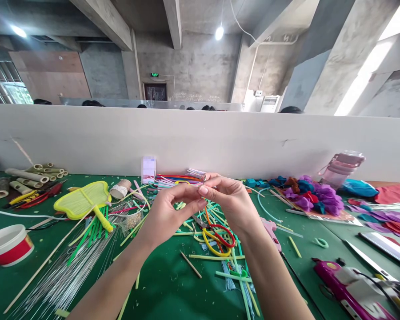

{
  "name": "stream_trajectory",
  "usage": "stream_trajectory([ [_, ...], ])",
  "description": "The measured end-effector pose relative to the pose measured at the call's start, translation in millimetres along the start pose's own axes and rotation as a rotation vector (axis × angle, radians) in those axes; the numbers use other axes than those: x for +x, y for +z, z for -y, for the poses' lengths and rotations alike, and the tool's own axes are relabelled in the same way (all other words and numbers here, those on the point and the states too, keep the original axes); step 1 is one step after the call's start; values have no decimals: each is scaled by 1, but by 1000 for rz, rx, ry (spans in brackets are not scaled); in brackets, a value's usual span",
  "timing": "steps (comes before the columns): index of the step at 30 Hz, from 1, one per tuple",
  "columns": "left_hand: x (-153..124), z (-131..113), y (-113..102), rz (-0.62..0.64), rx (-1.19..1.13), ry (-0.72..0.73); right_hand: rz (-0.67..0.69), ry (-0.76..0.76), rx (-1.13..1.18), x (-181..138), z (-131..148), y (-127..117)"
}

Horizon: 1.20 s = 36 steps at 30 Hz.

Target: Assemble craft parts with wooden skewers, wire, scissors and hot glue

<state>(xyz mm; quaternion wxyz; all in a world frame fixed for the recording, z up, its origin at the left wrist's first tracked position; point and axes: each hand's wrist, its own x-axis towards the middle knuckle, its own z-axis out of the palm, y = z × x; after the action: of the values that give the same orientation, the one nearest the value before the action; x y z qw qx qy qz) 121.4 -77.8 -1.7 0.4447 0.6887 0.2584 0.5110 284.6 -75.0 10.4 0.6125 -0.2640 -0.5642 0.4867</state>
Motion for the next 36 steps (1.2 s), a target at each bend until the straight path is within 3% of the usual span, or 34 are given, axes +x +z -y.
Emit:
stream_trajectory([
  [21, 1, 7, 3, -57, -23, 27, 0, 27, -19, -3, 3, 6],
  [36, 7, 8, -10, -152, -11, -2, 12, 67, -236, -2, 5, 0],
])
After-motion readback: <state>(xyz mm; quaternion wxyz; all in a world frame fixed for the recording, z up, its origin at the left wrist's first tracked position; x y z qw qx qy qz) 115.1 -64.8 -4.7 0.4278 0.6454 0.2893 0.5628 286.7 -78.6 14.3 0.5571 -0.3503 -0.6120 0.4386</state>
